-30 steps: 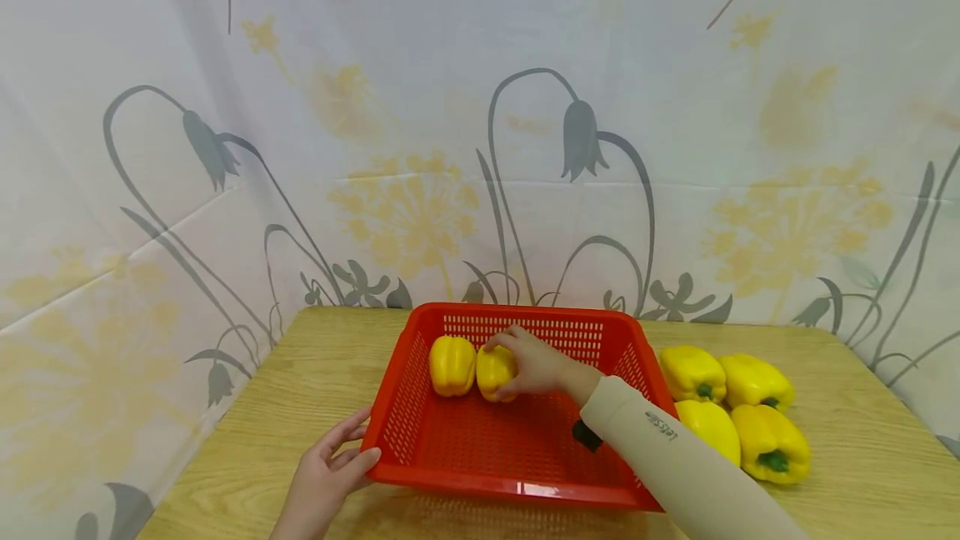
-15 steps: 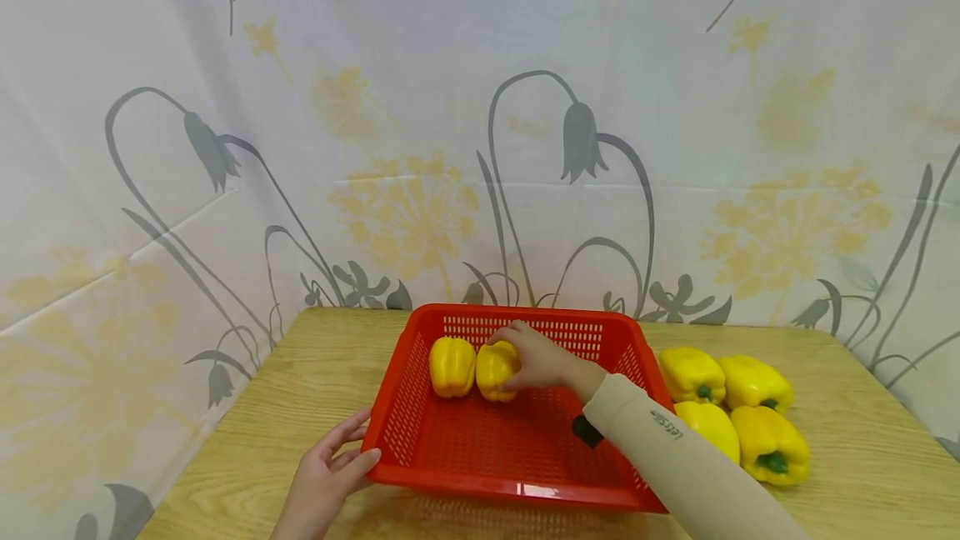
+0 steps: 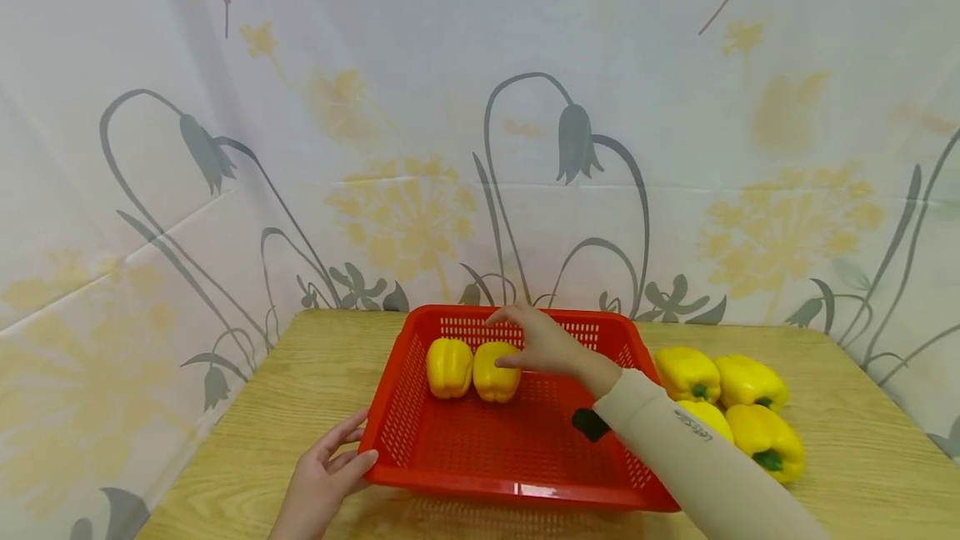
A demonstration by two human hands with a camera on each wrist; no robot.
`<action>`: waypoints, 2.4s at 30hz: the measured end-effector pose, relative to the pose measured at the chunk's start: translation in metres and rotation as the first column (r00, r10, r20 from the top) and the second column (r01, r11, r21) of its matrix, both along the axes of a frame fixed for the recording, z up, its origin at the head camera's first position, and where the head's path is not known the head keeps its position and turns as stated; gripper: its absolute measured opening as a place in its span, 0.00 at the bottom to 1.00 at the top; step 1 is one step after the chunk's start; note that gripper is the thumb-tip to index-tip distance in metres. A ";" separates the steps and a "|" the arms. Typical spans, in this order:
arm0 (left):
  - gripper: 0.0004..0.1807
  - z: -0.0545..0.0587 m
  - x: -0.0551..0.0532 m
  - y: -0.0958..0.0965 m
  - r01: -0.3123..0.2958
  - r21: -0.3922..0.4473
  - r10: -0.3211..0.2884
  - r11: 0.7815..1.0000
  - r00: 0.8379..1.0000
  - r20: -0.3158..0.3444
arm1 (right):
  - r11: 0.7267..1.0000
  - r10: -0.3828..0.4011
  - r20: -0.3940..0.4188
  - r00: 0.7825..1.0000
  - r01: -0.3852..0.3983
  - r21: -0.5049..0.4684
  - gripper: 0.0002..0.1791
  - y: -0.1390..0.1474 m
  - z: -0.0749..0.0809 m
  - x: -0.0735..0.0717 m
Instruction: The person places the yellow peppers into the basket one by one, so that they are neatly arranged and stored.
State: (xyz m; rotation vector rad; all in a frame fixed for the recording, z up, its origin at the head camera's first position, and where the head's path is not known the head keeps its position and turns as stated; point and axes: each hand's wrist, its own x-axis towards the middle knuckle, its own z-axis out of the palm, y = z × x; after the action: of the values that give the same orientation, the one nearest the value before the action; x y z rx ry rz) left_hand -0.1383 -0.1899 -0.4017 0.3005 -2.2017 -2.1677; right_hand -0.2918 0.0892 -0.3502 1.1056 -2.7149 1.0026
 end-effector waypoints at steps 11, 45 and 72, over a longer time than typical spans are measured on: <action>0.32 0.000 0.001 -0.001 0.003 -0.027 -0.003 1.000 1.000 0.015 | 0.986 -0.041 0.007 0.999 0.042 -0.160 0.25 0.003 0.018 0.014; 0.32 0.001 0.002 0.000 0.002 -0.043 -0.001 0.999 1.000 0.009 | 0.953 -0.037 -0.165 0.986 -0.015 -0.304 0.20 0.034 0.055 0.058; 0.32 -0.001 0.001 -0.001 0.002 -0.045 -0.001 0.999 1.000 0.014 | 0.960 -0.154 -0.231 0.961 0.090 -0.266 0.18 0.086 0.043 0.076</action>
State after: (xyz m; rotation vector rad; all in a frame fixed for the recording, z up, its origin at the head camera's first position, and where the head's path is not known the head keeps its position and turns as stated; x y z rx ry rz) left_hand -0.1377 -0.1905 -0.4027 0.3137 -2.2552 -2.1200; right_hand -0.2162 0.1750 -0.3076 0.9338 -2.3474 1.0734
